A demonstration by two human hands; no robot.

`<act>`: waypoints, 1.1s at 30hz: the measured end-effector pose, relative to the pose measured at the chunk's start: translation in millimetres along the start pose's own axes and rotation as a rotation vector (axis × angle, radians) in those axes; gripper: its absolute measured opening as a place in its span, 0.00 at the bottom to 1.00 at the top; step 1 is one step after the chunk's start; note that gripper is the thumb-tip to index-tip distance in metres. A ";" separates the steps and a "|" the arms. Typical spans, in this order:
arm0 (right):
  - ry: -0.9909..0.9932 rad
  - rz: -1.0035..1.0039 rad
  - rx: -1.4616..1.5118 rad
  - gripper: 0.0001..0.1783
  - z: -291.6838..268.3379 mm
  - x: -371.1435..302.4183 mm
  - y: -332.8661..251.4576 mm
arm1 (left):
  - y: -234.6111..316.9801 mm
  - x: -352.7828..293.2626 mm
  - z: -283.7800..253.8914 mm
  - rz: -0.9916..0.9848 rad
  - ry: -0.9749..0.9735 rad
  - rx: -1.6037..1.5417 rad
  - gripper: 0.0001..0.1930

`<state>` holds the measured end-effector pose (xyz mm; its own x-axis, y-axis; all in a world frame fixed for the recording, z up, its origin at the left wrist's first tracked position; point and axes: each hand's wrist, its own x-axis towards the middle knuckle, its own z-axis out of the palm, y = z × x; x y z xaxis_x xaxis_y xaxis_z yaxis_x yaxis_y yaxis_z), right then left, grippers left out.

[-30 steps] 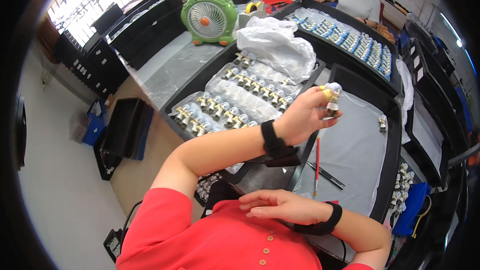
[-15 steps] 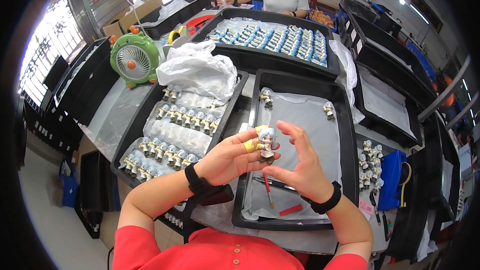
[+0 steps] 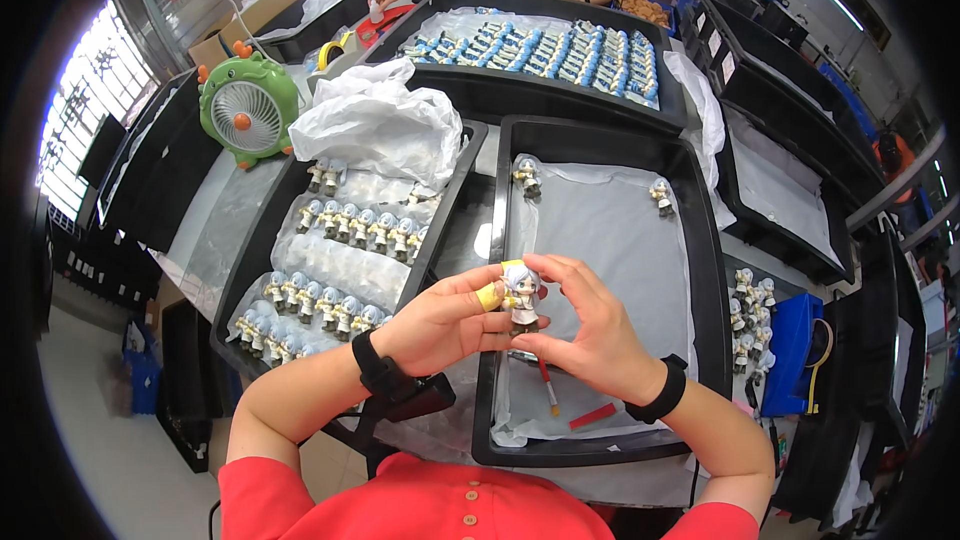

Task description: The person unpacks small figurines from a plastic bag and places them into a black tray. They then pick up individual figurines, rotate them to inspect details, and place them back into the tray. The person repeats this process with several figurines throughout the clip.

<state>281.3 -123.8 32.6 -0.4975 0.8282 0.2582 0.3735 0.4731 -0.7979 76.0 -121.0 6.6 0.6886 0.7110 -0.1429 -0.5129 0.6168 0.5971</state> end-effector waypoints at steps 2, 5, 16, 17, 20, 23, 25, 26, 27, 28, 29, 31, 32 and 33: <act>0.018 -0.026 0.013 0.39 6.1 2.0 2.7 | 0.4 1.6 -2.1 0.015 0.003 0.022 0.22; 0.037 -0.003 0.006 0.41 16.6 -0.4 13.0 | -1.3 3.2 -3.2 0.009 0.070 0.053 0.21; -0.148 0.172 0.590 0.30 28.4 -13.3 6.0 | 25.3 5.2 28.1 0.432 0.179 -0.011 0.13; -0.204 0.253 0.733 0.30 30.9 -11.2 -11.6 | 28.4 7.6 35.0 0.465 0.160 -0.011 0.13; -0.270 0.236 0.917 0.31 49.6 -17.2 -28.6 | 34.0 14.6 60.2 0.564 0.132 -0.013 0.13; -0.362 0.381 0.982 0.28 50.6 -15.6 -49.2 | 32.1 15.2 72.1 0.728 0.108 0.021 0.15; -0.405 0.468 0.976 0.27 50.0 -17.1 -51.9 | 28.7 15.6 74.8 0.952 0.197 0.287 0.17; -0.411 0.488 0.951 0.27 51.1 -18.7 -47.7 | 27.3 16.6 73.8 1.059 0.242 0.421 0.18; -0.416 0.507 0.925 0.27 52.9 -20.1 -44.2 | 25.9 18.5 66.5 1.225 0.227 0.685 0.22; -0.417 0.499 0.916 0.27 56.7 -21.4 -42.2 | 24.3 17.7 57.5 1.286 0.180 0.881 0.22; -0.415 0.491 0.906 0.27 60.7 -22.6 -40.3 | 24.5 14.9 51.5 1.344 0.126 1.079 0.22; -0.434 0.451 0.869 0.25 61.8 -25.6 -42.7 | 13.4 12.0 51.2 1.303 0.063 1.101 0.23; -0.454 0.418 0.838 0.24 59.1 -27.8 -47.1 | 8.9 6.3 56.4 1.149 0.086 0.935 0.23; -0.472 0.390 0.810 0.22 55.5 -27.8 -49.7 | 6.7 0.7 59.0 0.986 0.106 0.771 0.24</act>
<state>233.2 -187.0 34.9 -0.7781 0.5951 -0.2008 0.0201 -0.2960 -0.9550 103.4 -136.3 57.1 0.1204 0.8020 0.5851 -0.3279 -0.5242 0.7859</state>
